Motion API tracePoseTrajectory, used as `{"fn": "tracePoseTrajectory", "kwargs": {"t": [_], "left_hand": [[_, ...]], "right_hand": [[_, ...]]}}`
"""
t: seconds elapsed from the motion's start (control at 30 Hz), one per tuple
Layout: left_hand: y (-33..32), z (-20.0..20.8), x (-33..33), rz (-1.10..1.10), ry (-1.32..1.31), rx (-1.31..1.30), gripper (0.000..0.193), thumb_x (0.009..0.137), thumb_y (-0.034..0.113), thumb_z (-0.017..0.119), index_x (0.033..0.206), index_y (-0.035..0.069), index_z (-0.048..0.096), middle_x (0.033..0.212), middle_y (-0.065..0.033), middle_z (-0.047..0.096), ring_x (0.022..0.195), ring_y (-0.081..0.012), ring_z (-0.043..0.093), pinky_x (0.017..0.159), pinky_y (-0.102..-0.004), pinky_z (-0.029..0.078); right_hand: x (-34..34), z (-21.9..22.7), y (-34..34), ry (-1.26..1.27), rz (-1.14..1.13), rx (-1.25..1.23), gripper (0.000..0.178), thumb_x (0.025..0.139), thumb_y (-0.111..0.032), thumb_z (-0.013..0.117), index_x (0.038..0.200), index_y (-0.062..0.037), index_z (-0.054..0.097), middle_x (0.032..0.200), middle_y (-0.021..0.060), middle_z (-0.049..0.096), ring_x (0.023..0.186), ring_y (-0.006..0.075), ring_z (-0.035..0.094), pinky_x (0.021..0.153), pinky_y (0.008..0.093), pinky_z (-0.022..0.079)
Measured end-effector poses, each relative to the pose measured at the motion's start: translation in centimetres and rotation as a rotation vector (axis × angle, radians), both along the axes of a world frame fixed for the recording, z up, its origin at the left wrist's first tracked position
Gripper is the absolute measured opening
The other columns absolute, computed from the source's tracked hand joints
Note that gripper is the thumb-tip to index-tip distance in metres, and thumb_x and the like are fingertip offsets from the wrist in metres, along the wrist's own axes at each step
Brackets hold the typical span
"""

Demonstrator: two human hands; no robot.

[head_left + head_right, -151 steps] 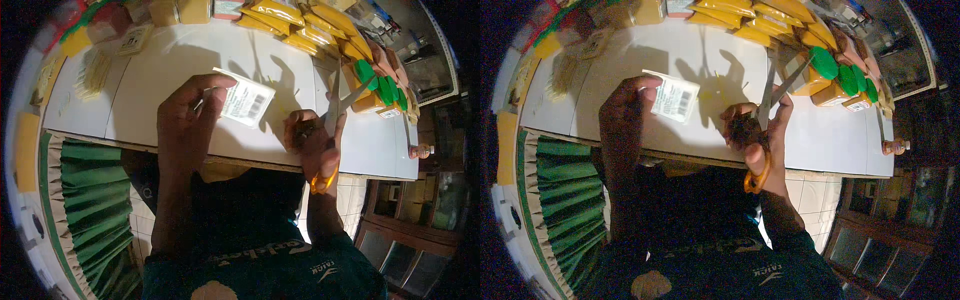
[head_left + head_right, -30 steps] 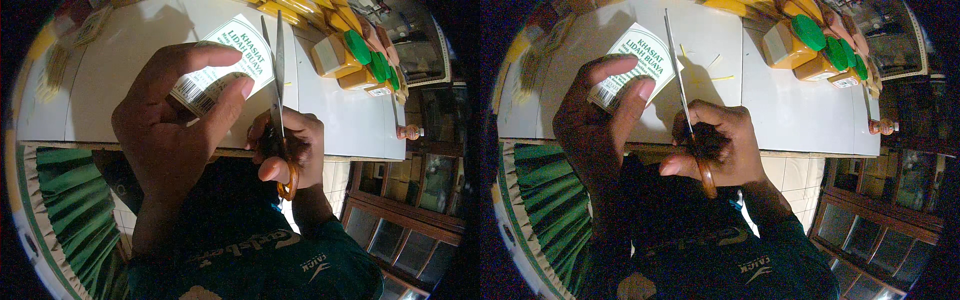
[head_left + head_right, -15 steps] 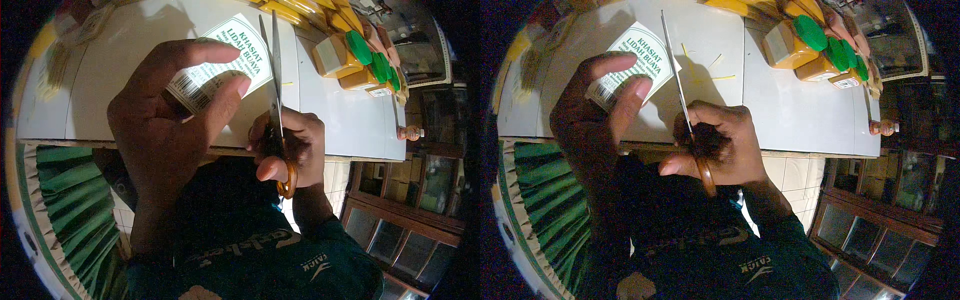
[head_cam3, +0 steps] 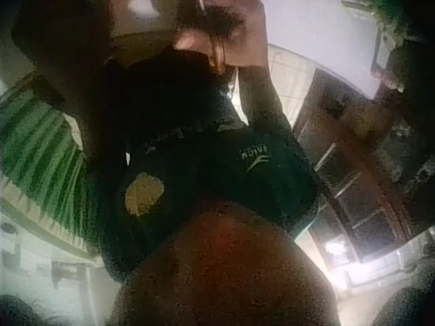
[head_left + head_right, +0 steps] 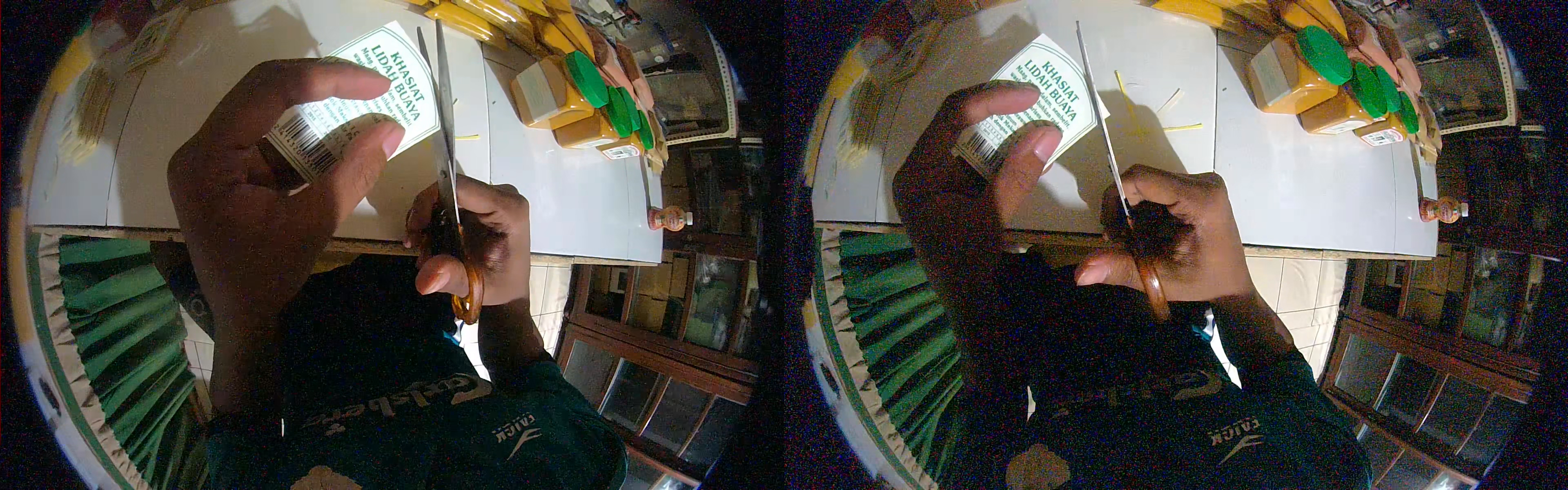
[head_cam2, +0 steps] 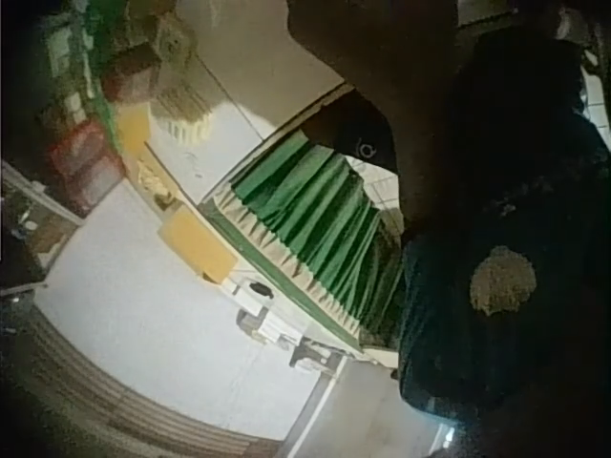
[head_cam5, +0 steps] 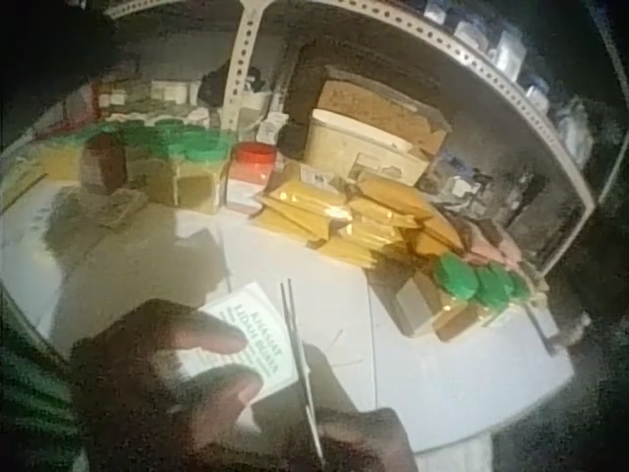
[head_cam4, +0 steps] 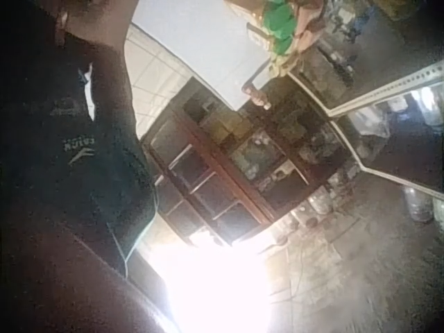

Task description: The recorder uses scissors to cut and separate individual product labels from a larger sheet in a pharmacy environment.

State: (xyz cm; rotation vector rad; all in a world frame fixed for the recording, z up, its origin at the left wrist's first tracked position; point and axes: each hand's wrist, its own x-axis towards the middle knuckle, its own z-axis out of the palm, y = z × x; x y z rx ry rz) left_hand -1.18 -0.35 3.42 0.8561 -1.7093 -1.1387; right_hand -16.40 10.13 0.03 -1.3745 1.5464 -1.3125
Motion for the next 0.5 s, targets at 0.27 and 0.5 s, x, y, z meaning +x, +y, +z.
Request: {"fn": "tracePoseTrajectory", "kwargs": {"t": [0.27, 0.5], "left_hand": [[0.02, 0.16, 0.24, -0.017, 0.003, 0.027, 0.025, 0.072, 0.011, 0.075, 0.094, 0.005, 0.066, 0.091, -0.0077, 0.066, 0.086, -0.0168, 0.061, 0.079, -0.0288, 0.047], [-0.41, 0.05, 0.4, -0.032, -0.016, -0.033, 0.024, 0.071, 0.007, 0.074, 0.093, 0.006, 0.066, 0.091, -0.0071, 0.066, 0.087, -0.0168, 0.061, 0.079, -0.0286, 0.047]], "right_hand": [[-0.24, -0.1, 0.02, 0.002, 0.048, -0.045, 0.066, 0.055, -0.06, 0.081, 0.071, -0.0008, 0.058, 0.063, 0.0041, 0.059, 0.054, 0.0118, 0.057, 0.05, 0.0222, 0.041], [-0.2, 0.06, -0.07, 0.032, 0.051, -0.051, 0.064, 0.055, -0.06, 0.081, 0.07, -0.0016, 0.058, 0.062, 0.0036, 0.06, 0.053, 0.0112, 0.056, 0.05, 0.0218, 0.04]]}}
